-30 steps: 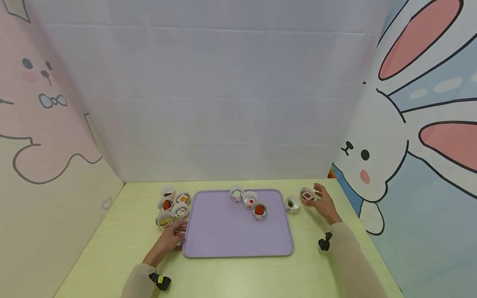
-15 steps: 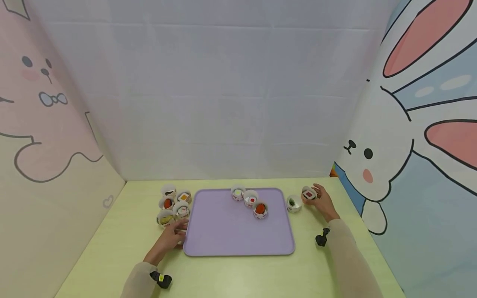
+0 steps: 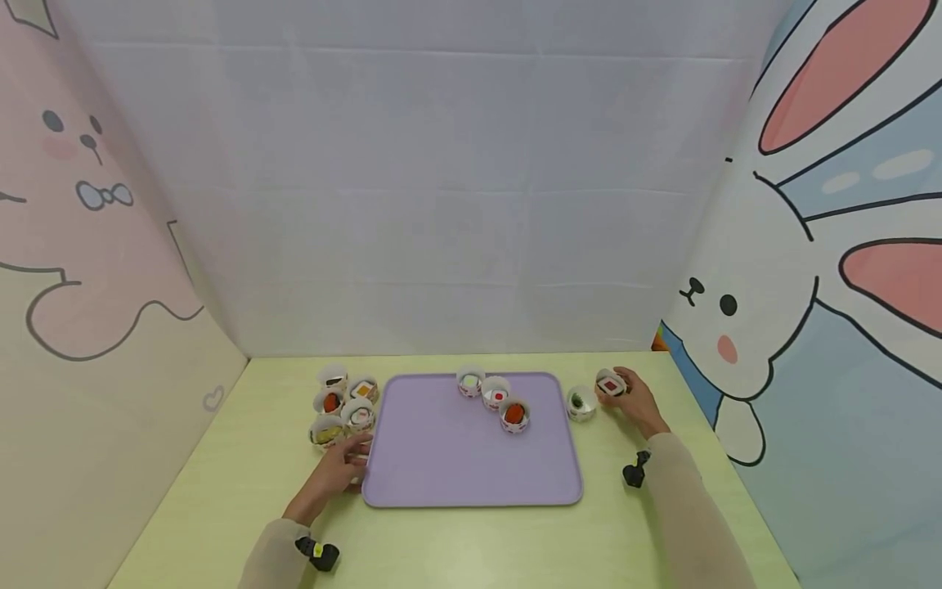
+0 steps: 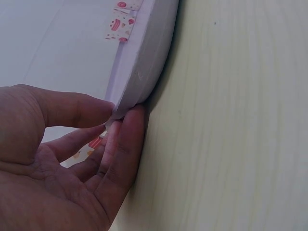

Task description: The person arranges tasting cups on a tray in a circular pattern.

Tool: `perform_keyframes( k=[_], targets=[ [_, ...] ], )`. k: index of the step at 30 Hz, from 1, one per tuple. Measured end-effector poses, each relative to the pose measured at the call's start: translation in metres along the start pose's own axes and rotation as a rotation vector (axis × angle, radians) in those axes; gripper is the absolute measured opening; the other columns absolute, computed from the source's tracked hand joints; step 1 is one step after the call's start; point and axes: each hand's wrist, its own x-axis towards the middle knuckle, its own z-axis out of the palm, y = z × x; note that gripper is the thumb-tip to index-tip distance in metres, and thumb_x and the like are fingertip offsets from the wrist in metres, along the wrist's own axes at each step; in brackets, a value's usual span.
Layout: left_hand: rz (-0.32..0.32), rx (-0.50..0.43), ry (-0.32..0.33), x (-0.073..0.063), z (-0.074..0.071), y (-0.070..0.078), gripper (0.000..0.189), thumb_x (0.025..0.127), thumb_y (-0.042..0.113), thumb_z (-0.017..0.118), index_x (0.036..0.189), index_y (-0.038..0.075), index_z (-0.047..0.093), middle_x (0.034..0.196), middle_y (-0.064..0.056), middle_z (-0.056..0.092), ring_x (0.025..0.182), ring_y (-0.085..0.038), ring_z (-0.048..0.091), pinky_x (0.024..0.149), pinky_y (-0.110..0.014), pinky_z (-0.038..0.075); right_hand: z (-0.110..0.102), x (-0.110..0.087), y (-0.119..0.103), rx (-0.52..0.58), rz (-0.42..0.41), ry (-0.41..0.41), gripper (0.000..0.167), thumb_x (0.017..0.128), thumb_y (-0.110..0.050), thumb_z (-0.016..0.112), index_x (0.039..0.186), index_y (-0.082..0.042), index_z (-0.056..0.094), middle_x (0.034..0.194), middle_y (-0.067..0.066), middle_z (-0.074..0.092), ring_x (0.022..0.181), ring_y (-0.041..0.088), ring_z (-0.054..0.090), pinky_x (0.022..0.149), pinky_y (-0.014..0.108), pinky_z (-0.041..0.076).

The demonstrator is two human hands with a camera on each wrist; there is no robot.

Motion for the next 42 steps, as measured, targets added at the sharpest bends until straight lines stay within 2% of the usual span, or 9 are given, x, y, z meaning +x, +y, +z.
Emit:
perform_keyframes(
  k=[3, 6, 10, 15, 22, 30, 36, 42],
  targets=[
    [-0.001, 0.005, -0.003, -0.001, 0.000, 0.001, 0.058, 0.082, -0.009, 0.056, 0.139, 0.002, 0.050, 0.122, -0.019, 0.057, 0.096, -0.025, 0.058, 0.058, -0.036, 0.056, 0.001, -0.002, 0.002, -0.043, -0.019, 0.024, 0.077, 0.093, -0.022, 0.067, 0.153, -0.001, 0.024, 0.150, 0.028, 0.034, 0.115, 0.033, 0.046, 0.081, 0.026, 0.043],
    [-0.002, 0.017, -0.001, -0.002, 0.000, 0.002, 0.059, 0.082, -0.009, 0.057, 0.139, 0.002, 0.051, 0.122, -0.019, 0.057, 0.096, -0.024, 0.059, 0.057, -0.036, 0.056, 0.002, -0.003, 0.004, -0.068, -0.034, 0.052, 0.075, 0.092, -0.024, 0.069, 0.151, -0.001, 0.029, 0.146, 0.028, 0.040, 0.115, 0.032, 0.048, 0.079, 0.023, 0.044],
    [-0.006, 0.034, 0.002, -0.002, 0.000, 0.004, 0.059, 0.081, -0.009, 0.057, 0.139, 0.003, 0.051, 0.122, -0.019, 0.058, 0.096, -0.024, 0.059, 0.057, -0.036, 0.056, 0.003, -0.003, 0.005, -0.078, -0.038, 0.076, 0.074, 0.091, -0.027, 0.070, 0.149, -0.001, 0.033, 0.145, 0.027, 0.042, 0.121, 0.036, 0.047, 0.082, 0.025, 0.042],
    [-0.007, 0.038, 0.005, -0.003, 0.000, 0.005, 0.059, 0.082, -0.009, 0.057, 0.139, 0.002, 0.050, 0.122, -0.019, 0.058, 0.097, -0.025, 0.059, 0.058, -0.037, 0.056, 0.003, -0.006, 0.004, -0.087, -0.026, 0.087, 0.076, 0.091, -0.031, 0.070, 0.149, -0.002, 0.033, 0.149, 0.027, 0.038, 0.126, 0.039, 0.044, 0.083, 0.028, 0.041],
    [-0.001, 0.038, 0.007, -0.005, 0.000, 0.006, 0.058, 0.082, -0.009, 0.057, 0.139, 0.002, 0.051, 0.121, -0.019, 0.058, 0.098, -0.025, 0.059, 0.059, -0.037, 0.057, -0.001, -0.014, -0.003, -0.146, -0.045, 0.120, 0.074, 0.092, -0.037, 0.067, 0.149, -0.003, 0.034, 0.150, 0.028, 0.038, 0.131, 0.043, 0.042, 0.084, 0.030, 0.043],
    [-0.001, 0.036, 0.004, -0.004, -0.001, 0.006, 0.058, 0.082, -0.010, 0.056, 0.139, 0.002, 0.050, 0.122, -0.019, 0.058, 0.098, -0.025, 0.059, 0.059, -0.037, 0.057, -0.012, -0.023, -0.021, -0.190, -0.081, 0.130, 0.079, 0.091, -0.042, 0.067, 0.151, -0.006, 0.033, 0.149, 0.030, 0.038, 0.125, 0.045, 0.048, 0.081, 0.033, 0.047],
    [0.001, 0.012, 0.002, -0.004, 0.000, 0.003, 0.057, 0.083, -0.009, 0.055, 0.138, 0.001, 0.050, 0.121, -0.019, 0.058, 0.096, -0.024, 0.059, 0.058, -0.037, 0.056, -0.015, -0.028, -0.031, -0.232, -0.109, 0.143, 0.077, 0.091, -0.041, 0.067, 0.151, -0.004, 0.034, 0.149, 0.029, 0.039, 0.124, 0.045, 0.051, 0.081, 0.035, 0.049],
    [0.015, -0.003, -0.004, -0.003, 0.000, 0.002, 0.057, 0.083, -0.009, 0.055, 0.139, 0.000, 0.049, 0.122, -0.020, 0.057, 0.097, -0.026, 0.059, 0.058, -0.038, 0.057, -0.017, -0.032, -0.043, -0.252, -0.141, 0.182, 0.075, 0.091, -0.037, 0.069, 0.149, -0.003, 0.036, 0.142, 0.032, 0.044, 0.115, 0.044, 0.055, 0.075, 0.030, 0.049]
  ],
)
